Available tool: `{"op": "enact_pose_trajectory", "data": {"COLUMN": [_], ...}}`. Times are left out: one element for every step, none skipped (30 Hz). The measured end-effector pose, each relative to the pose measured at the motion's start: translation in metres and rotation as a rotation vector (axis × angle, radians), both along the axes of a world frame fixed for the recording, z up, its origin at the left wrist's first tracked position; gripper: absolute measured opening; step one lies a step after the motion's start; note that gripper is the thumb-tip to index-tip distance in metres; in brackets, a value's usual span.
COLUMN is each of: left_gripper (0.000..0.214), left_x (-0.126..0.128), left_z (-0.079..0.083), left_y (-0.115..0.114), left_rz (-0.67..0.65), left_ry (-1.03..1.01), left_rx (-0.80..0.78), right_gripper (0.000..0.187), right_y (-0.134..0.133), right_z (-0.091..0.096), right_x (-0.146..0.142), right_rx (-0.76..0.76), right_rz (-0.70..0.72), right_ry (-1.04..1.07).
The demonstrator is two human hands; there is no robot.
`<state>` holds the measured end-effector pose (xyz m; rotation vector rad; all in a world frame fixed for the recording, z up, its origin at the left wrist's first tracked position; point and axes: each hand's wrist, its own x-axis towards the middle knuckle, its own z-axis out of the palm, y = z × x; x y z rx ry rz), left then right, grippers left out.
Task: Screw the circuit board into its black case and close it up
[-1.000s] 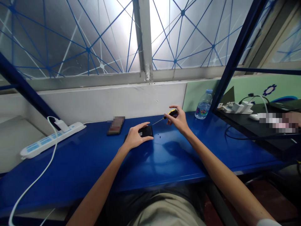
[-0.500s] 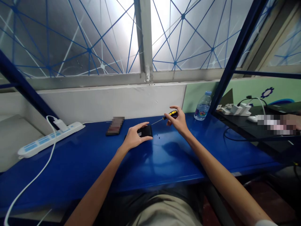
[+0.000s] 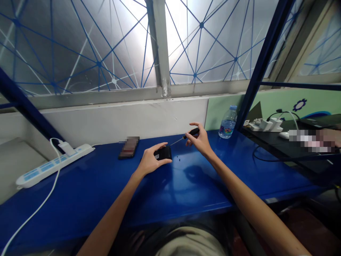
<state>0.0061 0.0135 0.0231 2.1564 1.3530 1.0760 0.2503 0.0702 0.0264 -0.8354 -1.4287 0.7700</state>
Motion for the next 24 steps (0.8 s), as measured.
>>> {"op": "enact_pose_trajectory", "data": {"left_gripper": [0.067, 0.067, 0.067, 0.067, 0.067, 0.067, 0.066, 0.066, 0.066, 0.066, 0.066, 0.067, 0.067, 0.068, 0.068, 0.068, 0.067, 0.066, 0.066, 0.066, 0.066, 0.066, 0.067, 0.067], "left_x": [0.0001, 0.0003, 0.0005, 0.0007, 0.0009, 0.0011, 0.0013, 0.0013, 0.0011, 0.0008, 0.0004, -0.0001, -0.0007, -0.0011, -0.0014, -0.0015, -0.0014, -0.0011, -0.0007, -0.0002, 0.0003, 0.0007, 0.0009, 0.0010], "left_z": [0.0006, 0.0010, 0.0013, 0.0014, 0.0015, 0.0015, 0.0015, 0.0013, 0.0012, 0.0009, 0.0006, 0.0003, 0.0000, -0.0002, -0.0002, -0.0001, 0.0002, 0.0006, 0.0010, 0.0014, 0.0016, 0.0016, 0.0016, 0.0013], "left_y": [-0.0004, -0.0007, -0.0008, -0.0009, -0.0009, -0.0009, -0.0007, -0.0006, -0.0004, -0.0002, 0.0000, 0.0002, 0.0004, 0.0004, 0.0004, 0.0002, -0.0001, -0.0005, -0.0008, -0.0010, -0.0011, -0.0012, -0.0011, -0.0010], "left_rz": [-0.002, -0.005, -0.008, -0.009, -0.010, -0.009, -0.007, -0.005, -0.002, 0.000, 0.002, 0.003, 0.003, 0.000, -0.004, -0.006, -0.009, -0.011, -0.011, -0.011, -0.011, -0.010, -0.009, -0.007], "left_ry": [-0.004, -0.006, -0.007, -0.007, -0.006, -0.004, -0.002, -0.001, -0.001, -0.001, 0.000, 0.004, 0.010, 0.018, 0.025, 0.027, 0.027, 0.024, 0.020, 0.016, 0.014, 0.012, 0.012, 0.012], "left_rx": [-0.002, -0.004, -0.004, -0.001, 0.003, 0.008, 0.014, 0.018, 0.021, 0.023, 0.024, 0.024, 0.024, 0.025, 0.025, 0.026, 0.027, 0.029, 0.031, 0.032, 0.033, 0.034, 0.034, 0.034], "right_gripper": [0.055, 0.056, 0.057, 0.058, 0.058, 0.057, 0.057, 0.056, 0.057, 0.058, 0.059, 0.060, 0.061, 0.061, 0.061, 0.061, 0.060, 0.059, 0.058, 0.057, 0.056, 0.057, 0.058, 0.060], "right_y": [-0.0009, -0.0015, -0.0016, -0.0014, -0.0008, 0.0000, 0.0009, 0.0017, 0.0023, 0.0028, 0.0030, 0.0030, 0.0028, 0.0026, 0.0023, 0.0021, 0.0020, 0.0020, 0.0021, 0.0024, 0.0027, 0.0030, 0.0031, 0.0030], "right_z": [0.0002, 0.0002, -0.0002, -0.0007, -0.0012, -0.0016, -0.0018, -0.0017, -0.0015, -0.0011, -0.0007, -0.0004, -0.0002, -0.0003, -0.0007, -0.0012, -0.0019, -0.0026, -0.0032, -0.0037, -0.0038, -0.0035, -0.0028, -0.0019], "right_x": [0.0002, 0.0003, 0.0004, 0.0005, 0.0005, 0.0005, 0.0003, 0.0001, -0.0001, -0.0003, -0.0005, -0.0006, -0.0007, -0.0008, -0.0007, -0.0007, -0.0006, -0.0006, -0.0006, -0.0007, -0.0008, -0.0011, -0.0013, -0.0015], "right_rx": [0.002, 0.001, -0.001, -0.003, -0.007, -0.012, -0.016, -0.022, -0.027, -0.034, -0.038, -0.039, -0.039, -0.036, -0.031, -0.024, -0.015, -0.006, 0.001, 0.003, -0.001, -0.010, -0.022, -0.034], "right_rz": [-0.029, -0.055, -0.077, -0.093, -0.099, -0.098, -0.086, -0.064, -0.034, 0.000, 0.028, 0.046, 0.049, 0.037, 0.015, -0.011, -0.038, -0.060, -0.077, -0.085, -0.082, -0.068, -0.042, -0.013], "right_ry": [-0.011, -0.021, -0.030, -0.034, -0.034, -0.030, -0.023, -0.012, 0.002, 0.016, 0.029, 0.038, 0.040, 0.033, 0.022, 0.009, -0.003, -0.015, -0.021, -0.022, -0.018, -0.007, 0.012, 0.033]}}
